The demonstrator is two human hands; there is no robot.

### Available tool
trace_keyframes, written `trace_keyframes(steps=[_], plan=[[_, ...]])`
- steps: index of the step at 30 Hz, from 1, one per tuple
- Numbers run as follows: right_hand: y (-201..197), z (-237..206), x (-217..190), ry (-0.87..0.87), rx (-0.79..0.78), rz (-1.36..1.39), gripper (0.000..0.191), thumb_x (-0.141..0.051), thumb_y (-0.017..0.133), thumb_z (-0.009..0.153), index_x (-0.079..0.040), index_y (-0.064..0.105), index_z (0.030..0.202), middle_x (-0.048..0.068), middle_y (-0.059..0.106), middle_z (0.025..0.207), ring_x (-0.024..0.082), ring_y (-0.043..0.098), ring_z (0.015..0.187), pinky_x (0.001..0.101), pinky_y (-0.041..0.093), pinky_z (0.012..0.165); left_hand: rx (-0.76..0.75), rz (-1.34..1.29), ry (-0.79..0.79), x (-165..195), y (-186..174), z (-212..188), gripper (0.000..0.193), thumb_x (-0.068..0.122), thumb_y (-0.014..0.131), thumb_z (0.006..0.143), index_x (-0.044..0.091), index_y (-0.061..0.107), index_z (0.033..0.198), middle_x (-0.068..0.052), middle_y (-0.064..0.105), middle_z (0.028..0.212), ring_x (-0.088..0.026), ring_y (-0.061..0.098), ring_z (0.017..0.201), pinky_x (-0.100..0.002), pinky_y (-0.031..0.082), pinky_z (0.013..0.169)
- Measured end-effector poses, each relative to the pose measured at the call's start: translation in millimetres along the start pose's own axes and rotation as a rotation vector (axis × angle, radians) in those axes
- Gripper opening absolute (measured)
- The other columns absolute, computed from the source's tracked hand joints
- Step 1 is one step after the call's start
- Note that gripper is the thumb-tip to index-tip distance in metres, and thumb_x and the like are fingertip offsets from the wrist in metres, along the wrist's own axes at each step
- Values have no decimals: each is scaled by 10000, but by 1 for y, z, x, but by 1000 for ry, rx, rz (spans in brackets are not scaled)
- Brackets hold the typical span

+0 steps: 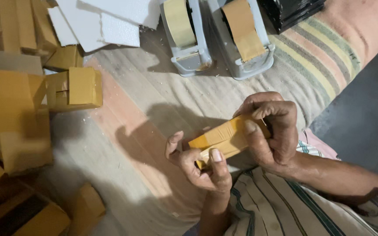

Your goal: The person sits on the floor and folds a small yellow cardboard box, places a white foam piece inside, and seals the box by pulling brown tape from a tape dispenser across the seam, pressing the tape down by hand before setting the finished box aside.

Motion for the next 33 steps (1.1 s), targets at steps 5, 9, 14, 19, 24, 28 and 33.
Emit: trace_keyframes(steps=[5,9,14,19,24,28,33], plan=[[-20,-29,-23,14,44,74,206,20,370,1072,-31,391,1271,196,525,1232,196,601,1011,342,568,896,84,-38,34,24,7,-37,595,177,632,965,30,239,1387,-267,405,1485,-296,608,1105,-420,630,954],[-27,-44,-52,80,21,13,419,-134,564,979,4,392,1335,169,611,1153,193,636,1003,336,554,906,56,21,-9,52,7,-72,621,166,565,1041,-27,222,1521,-245,575,1284,-294,606,1141,-420,536,1015],[-49,-62,-74,-42,-126,-181,728,-259,848,841,-6,478,1415,135,618,1105,188,644,998,308,546,856,46,173,-16,74,9,-108,540,161,454,1086,-97,283,1529,-234,563,1268,-290,589,1136,-436,522,1037],[-58,-89,-71,-17,-62,-121,398,-75,586,1049,20,476,1420,133,638,1139,174,677,999,279,558,891,128,150,25,73,10,-127,468,162,393,1133,-107,306,1506,-211,582,1238,-270,605,1087,-409,559,1013],[-71,-87,-78,174,10,20,301,-61,405,1066,-6,492,1349,104,700,1058,144,694,924,255,555,843,133,-10,18,81,16,-137,478,226,325,1136,-112,374,1470,-214,612,1227,-264,626,1094,-405,549,1013],[-93,-77,-95,-25,-320,-605,436,-298,468,1034,-31,560,1365,165,679,1234,301,637,1180,472,454,1051,12,-275,-19,85,25,-137,657,410,451,1062,-83,355,1484,-204,565,1306,-277,604,1171,-421,532,1019],[-84,-66,-105,-436,-592,-906,827,-716,286,973,-101,422,1508,286,433,1507,442,283,1495,613,100,1246,-331,142,246,69,32,-137,828,654,588,1026,23,349,1505,-160,556,1379,-302,639,1198,-407,567,1043]])
Point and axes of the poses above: each hand's wrist, its own z-axis towards the middle knuckle, its own y-axis out of the palm, x = y × z, the point moved 3 cm from there along z, towards the middle knuckle
